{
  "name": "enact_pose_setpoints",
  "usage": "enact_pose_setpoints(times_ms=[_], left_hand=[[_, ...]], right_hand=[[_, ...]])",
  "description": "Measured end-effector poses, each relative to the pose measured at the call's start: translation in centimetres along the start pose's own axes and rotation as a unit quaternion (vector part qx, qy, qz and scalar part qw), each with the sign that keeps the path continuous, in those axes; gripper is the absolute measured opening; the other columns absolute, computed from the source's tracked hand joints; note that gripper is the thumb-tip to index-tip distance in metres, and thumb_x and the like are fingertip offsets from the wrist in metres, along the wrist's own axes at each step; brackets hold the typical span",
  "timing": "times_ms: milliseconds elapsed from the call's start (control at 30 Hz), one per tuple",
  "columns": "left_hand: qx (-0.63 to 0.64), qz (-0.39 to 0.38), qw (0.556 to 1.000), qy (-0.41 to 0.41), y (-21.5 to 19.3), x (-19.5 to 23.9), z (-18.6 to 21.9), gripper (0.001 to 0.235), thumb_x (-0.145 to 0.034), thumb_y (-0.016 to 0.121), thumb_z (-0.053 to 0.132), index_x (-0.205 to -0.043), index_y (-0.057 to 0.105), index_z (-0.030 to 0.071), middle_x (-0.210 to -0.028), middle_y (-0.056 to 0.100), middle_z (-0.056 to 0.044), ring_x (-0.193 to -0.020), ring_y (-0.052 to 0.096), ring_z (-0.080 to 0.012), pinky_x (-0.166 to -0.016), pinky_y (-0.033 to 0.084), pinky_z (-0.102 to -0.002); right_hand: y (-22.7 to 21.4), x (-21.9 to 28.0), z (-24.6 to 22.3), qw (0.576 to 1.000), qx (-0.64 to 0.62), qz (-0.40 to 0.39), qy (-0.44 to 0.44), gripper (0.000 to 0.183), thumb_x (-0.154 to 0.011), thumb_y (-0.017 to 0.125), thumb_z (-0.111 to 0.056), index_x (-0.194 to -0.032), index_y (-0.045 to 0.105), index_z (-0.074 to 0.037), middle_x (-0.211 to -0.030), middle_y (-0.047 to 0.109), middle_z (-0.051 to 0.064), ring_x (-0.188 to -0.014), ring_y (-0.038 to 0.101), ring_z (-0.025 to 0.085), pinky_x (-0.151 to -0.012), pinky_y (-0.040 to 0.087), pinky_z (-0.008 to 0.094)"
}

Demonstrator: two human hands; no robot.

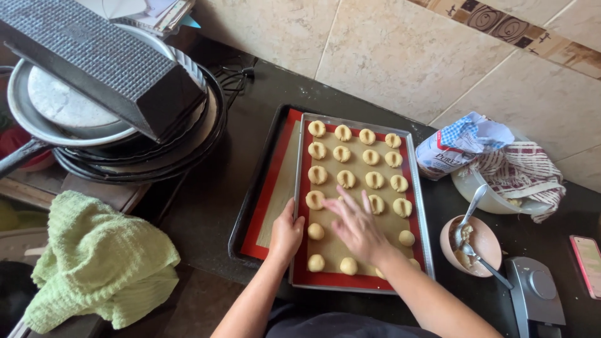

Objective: The person presses indentations into rows of cookie dough balls on a baking sheet using their thumbs. They then use a spoon to scoop a white filling from a bowl and place it into each indentation on the cookies.

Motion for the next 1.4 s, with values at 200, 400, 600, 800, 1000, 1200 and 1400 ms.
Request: enact_pose_setpoints(times_ms=[200, 400, 600, 800, 1000, 1200, 1400], left_hand=[[-0.009, 0.004, 1.0, 0.009, -0.2, 0.6, 1.3, 0.058, -0.082, 0.047, 0.016, -0.139, 0.036, 0.009, -0.129, 0.054, -0.016, -0.121, 0.05, -0.0302, -0.098, 0.041, -0.035], [-0.027, 0.008, 0.999, 0.022, 0.0, 0.4, 1.1, 0.058, -0.083, 0.047, 0.017, -0.139, 0.036, 0.007, -0.129, 0.053, -0.018, -0.12, 0.051, -0.0315, -0.098, 0.042, -0.036], [-0.015, 0.011, 0.999, 0.026, -0.1, 0.5, 1.3, 0.056, -0.082, 0.048, 0.016, -0.137, 0.039, 0.007, -0.127, 0.056, -0.016, -0.117, 0.054, -0.029, -0.096, 0.042, -0.034], [0.002, 0.006, 1.0, -0.004, -0.5, 1.1, 2.1, 0.058, -0.082, 0.047, 0.017, -0.139, 0.037, 0.009, -0.127, 0.057, -0.014, -0.117, 0.054, -0.0275, -0.097, 0.043, -0.033], [-0.009, 0.005, 1.0, -0.02, -0.4, 1.1, 2.1, 0.059, -0.082, 0.048, 0.018, -0.139, 0.037, 0.012, -0.12, 0.061, -0.012, -0.111, 0.057, -0.0256, -0.094, 0.044, -0.032], [-0.008, 0.003, 1.0, -0.008, -0.5, 1.4, 2.9, 0.057, -0.082, 0.047, 0.015, -0.138, 0.039, 0.011, -0.125, 0.059, -0.011, -0.114, 0.057, -0.0253, -0.095, 0.045, -0.033], [-0.003, 0.01, 1.0, -0.004, -0.5, 1.3, 2.8, 0.057, -0.08, 0.049, 0.015, -0.137, 0.041, 0.013, -0.125, 0.06, -0.01, -0.115, 0.057, -0.0244, -0.096, 0.044, -0.033]], right_hand=[[-0.4, 3.2, -5.1, 0.994, 0.068, -0.019, -0.087, 0.071, -0.093, 0.008, -0.059, -0.139, 0.033, -0.01, -0.134, 0.053, 0.005, -0.137, 0.027, 0.031, -0.106, 0.006, 0.064], [1.2, 2.8, -4.8, 0.99, 0.099, -0.036, -0.093, 0.076, -0.093, 0.007, -0.06, -0.14, 0.028, -0.004, -0.124, 0.06, 0.005, -0.136, 0.026, 0.032, -0.105, 0.0, 0.066], [0.9, 2.3, -3.9, 0.996, -0.023, -0.062, -0.055, 0.074, -0.093, 0.004, -0.056, -0.127, 0.045, -0.004, -0.121, 0.06, 0.012, -0.135, 0.028, 0.033, -0.108, -0.003, 0.063], [-3.5, 5.6, -2.7, 1.0, 0.014, 0.019, 0.02, 0.065, -0.094, 0.008, -0.055, -0.125, 0.045, -0.011, -0.119, 0.065, 0.004, -0.138, 0.025, 0.029, -0.107, 0.003, 0.063], [-2.3, 7.1, -2.1, 0.997, 0.066, -0.021, 0.027, 0.071, -0.091, 0.006, -0.059, -0.138, 0.033, -0.013, -0.122, 0.062, 0.001, -0.137, 0.023, 0.032, -0.105, 0.004, 0.065], [-0.6, 7.2, -1.2, 0.992, 0.125, -0.023, 0.018, 0.066, -0.094, 0.012, -0.054, -0.14, 0.032, -0.01, -0.134, 0.053, 0.0, -0.137, 0.025, 0.03, -0.105, 0.007, 0.065], [-1.1, 7.0, -0.9, 0.998, 0.045, -0.027, 0.022, 0.064, -0.095, 0.015, -0.051, -0.132, 0.041, -0.006, -0.13, 0.055, 0.008, -0.136, 0.025, 0.032, -0.106, 0.003, 0.064]])
Point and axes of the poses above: each hand's wrist, its own x-axis away from the middle knuckle, its own y-axis out of the palm, z = x × y, the point moved 5 cm from there along -x, towards the middle knuckle
